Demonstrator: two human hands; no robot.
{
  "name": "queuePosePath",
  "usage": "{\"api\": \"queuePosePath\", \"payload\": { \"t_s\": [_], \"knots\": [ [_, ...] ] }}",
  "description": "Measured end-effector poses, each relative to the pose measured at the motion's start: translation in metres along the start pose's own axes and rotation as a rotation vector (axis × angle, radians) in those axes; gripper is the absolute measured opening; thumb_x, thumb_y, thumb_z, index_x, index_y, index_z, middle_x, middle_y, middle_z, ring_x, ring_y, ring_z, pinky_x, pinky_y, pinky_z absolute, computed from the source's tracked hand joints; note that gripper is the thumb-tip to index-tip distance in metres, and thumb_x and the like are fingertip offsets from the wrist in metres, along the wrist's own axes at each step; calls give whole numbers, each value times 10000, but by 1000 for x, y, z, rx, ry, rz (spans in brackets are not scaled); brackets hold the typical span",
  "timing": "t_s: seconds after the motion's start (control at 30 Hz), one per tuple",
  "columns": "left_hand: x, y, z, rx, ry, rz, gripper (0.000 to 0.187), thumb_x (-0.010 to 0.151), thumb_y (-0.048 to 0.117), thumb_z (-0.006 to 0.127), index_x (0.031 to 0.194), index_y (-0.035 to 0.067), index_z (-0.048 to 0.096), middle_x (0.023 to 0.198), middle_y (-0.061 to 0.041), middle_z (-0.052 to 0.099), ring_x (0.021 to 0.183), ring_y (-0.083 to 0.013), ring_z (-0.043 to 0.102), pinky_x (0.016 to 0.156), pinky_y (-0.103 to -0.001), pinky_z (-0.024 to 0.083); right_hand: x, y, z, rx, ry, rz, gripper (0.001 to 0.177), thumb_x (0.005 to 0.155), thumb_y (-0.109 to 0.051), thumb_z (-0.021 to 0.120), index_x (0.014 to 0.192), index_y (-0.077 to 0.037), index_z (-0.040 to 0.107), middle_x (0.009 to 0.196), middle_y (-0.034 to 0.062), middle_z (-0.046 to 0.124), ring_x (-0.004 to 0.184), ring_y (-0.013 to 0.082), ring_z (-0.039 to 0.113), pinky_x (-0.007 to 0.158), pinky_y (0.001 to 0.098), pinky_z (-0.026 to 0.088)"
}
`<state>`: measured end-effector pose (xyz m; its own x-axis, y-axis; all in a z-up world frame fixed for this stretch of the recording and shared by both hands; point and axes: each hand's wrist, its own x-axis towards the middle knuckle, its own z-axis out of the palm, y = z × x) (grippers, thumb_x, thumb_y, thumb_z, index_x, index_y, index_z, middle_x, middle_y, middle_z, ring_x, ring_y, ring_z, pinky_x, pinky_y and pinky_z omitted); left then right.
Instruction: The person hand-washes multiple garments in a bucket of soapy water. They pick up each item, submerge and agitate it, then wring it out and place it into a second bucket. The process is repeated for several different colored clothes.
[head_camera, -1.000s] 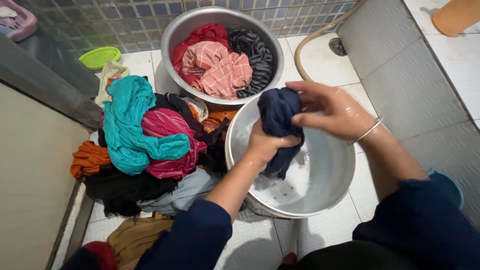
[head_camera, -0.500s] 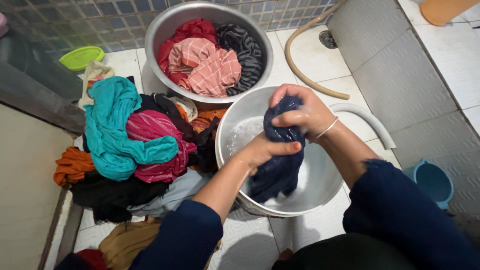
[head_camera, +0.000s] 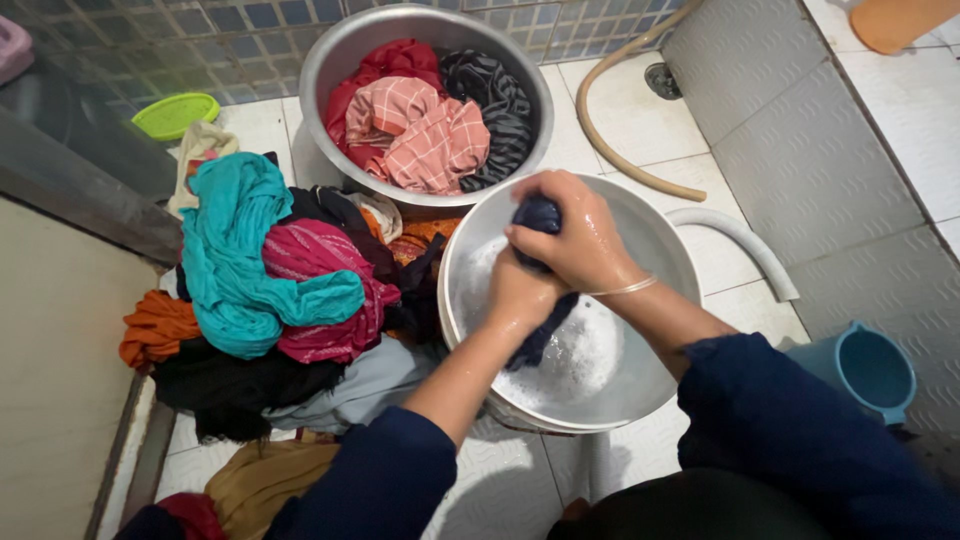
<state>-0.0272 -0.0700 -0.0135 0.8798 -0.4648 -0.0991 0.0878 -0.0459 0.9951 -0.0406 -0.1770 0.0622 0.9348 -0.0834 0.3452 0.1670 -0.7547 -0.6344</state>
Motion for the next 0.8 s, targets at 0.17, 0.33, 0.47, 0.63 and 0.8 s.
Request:
{"api": "queuePosePath", "payload": {
  "t_s": [0.17,0.33,0.47,0.63,0.8],
  "knots": [
    [4,25,-17,-632,177,-94,326,700,124,839,988,10,739,940,-45,748,783,-153,703,703,-315,577,-10,8,1,771,-242,227,1191,763,-412,889,1608,-90,113,1586,135,395,1430,222,452,1098,355,445],
    [8,41,-36,-783,163,20,237,761,60,808,965,-16,713,912,-62,717,786,-167,689,755,-297,563,-38,12,15,689,-375,203,1299,642,-346,950,1639,-38,176,1628,116,359,1511,220,333,1237,362,265],
    [12,36,-37,-1041,232,-122,179,793,83,765,949,6,723,895,-60,716,794,-183,693,770,-320,564,-45,14,25,733,-296,227,1290,608,-281,970,1625,-35,216,1587,112,398,1479,198,363,1223,345,278],
    [22,19,-35,-1338,175,-174,217,886,237,738,991,57,680,925,-68,695,843,-228,690,809,-380,570,-52,5,36,907,-256,424,1040,628,-78,868,1543,-33,376,1492,106,534,1362,178,512,1148,343,405],
    [14,10,-43,-1377,30,-23,571,967,567,591,1151,27,618,1088,-129,684,1070,-279,672,970,-441,536,-36,5,23,1028,-74,774,751,650,127,747,1355,-4,526,1189,135,680,1052,240,690,883,363,591]
  ]
}}
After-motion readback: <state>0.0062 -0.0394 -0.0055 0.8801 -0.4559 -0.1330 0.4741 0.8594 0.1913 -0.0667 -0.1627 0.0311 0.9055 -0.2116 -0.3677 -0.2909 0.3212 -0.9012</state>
